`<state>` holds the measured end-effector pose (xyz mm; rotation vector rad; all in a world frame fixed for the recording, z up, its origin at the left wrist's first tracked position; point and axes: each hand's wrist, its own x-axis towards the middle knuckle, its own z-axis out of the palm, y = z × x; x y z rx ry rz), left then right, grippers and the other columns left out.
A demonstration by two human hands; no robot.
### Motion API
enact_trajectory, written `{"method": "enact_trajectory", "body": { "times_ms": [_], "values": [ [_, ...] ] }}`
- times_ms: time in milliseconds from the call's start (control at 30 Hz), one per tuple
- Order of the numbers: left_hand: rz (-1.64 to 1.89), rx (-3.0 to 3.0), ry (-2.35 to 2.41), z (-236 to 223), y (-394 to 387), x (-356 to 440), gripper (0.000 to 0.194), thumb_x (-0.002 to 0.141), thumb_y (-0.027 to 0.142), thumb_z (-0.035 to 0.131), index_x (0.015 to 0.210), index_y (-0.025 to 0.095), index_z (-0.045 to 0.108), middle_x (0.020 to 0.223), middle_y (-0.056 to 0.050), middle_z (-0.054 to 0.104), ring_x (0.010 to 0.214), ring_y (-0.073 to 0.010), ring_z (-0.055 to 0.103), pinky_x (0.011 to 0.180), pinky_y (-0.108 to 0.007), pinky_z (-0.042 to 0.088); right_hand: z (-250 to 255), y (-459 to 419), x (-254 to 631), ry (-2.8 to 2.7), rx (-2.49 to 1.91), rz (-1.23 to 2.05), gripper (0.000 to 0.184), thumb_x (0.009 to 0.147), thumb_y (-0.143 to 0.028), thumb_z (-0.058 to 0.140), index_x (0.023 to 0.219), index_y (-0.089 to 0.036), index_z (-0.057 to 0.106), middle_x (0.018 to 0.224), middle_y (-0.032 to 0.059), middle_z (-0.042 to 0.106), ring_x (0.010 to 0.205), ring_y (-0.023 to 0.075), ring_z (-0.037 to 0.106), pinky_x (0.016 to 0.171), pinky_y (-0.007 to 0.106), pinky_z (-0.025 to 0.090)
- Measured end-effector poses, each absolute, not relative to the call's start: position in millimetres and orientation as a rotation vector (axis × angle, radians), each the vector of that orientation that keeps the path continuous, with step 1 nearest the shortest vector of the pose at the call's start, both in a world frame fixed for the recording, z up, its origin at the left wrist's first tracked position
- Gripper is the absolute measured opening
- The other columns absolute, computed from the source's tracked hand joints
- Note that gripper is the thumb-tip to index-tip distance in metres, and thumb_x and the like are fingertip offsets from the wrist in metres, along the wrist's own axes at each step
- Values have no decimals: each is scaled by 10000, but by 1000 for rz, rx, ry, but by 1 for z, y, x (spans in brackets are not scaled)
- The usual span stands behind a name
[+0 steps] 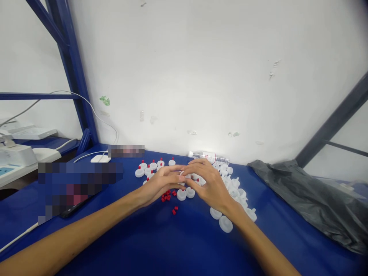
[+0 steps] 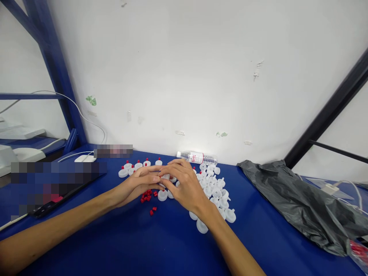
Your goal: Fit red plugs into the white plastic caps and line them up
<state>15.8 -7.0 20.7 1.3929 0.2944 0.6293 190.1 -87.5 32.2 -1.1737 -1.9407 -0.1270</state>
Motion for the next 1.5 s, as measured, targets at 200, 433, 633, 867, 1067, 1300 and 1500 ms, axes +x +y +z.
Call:
{"method": "enact_trajectory", "body": {
  "times_ms": [200, 433, 633, 867, 1067, 1300, 1500],
  "values": [
    [578, 1390, 292, 20, -10, 14, 246, 799, 266, 687, 996, 125, 727, 900, -84, 712, 859, -203, 670, 805, -326, 545, 28, -89, 186, -1950, -1146, -100, 166, 902, -165, 645, 999, -287, 704, 987, 13, 741, 1062, 240, 589, 913, 426, 497],
    [632, 1583, 339, 24, -7, 14, 339, 832, 385, 696, 1056, 131, 717, 941, -90, 729, 840, -213, 674, 729, -312, 530, 33, -90, 185, -1932, -1182, -182, 111, 925, -214, 620, 978, -276, 695, 1035, 34, 718, 1028, 236, 613, 936, 431, 475],
    [932, 2360, 625, 16, 3, 10, 223, 936, 321, 519, 1020, 183, 673, 948, -56, 687, 905, -225, 594, 856, -381, 462, 37, -85, 199, -1830, -1494, -236, 97, 933, -305, 627, 948, -239, 696, 835, 26, 684, 850, 217, 620, 854, 399, 452],
    [626, 2903, 503, 9, 4, 4, 104, 846, 193, 555, 892, 190, 648, 897, -63, 613, 917, -238, 509, 834, -369, 429, 26, -77, 211, -2060, -1683, -208, 131, 948, -256, 592, 942, -224, 718, 787, 24, 725, 866, 235, 623, 905, 432, 411],
    [532, 2975, 481, 4, 1, 5, 99, 827, 212, 581, 896, 184, 647, 901, -75, 600, 899, -241, 498, 811, -366, 423, 22, -74, 214, -2172, -1729, -183, 107, 915, -226, 640, 947, -234, 742, 801, 25, 738, 880, 230, 609, 897, 412, 405],
    [438, 2990, 452, 3, 5, 7, 87, 854, 171, 559, 877, 181, 643, 875, -62, 621, 885, -230, 498, 809, -361, 409, 20, -74, 221, -2222, -1787, -144, 91, 892, -290, 674, 905, -234, 745, 850, 27, 740, 928, 243, 612, 887, 405, 418],
    [457, 2987, 448, 4, 5, 8, 85, 868, 157, 544, 861, 176, 626, 855, -55, 622, 870, -223, 497, 796, -350, 403, 25, -77, 222, -2197, -1755, -148, 160, 896, -310, 666, 1018, -233, 735, 963, 58, 743, 1015, 270, 618, 926, 431, 429]
  ]
}}
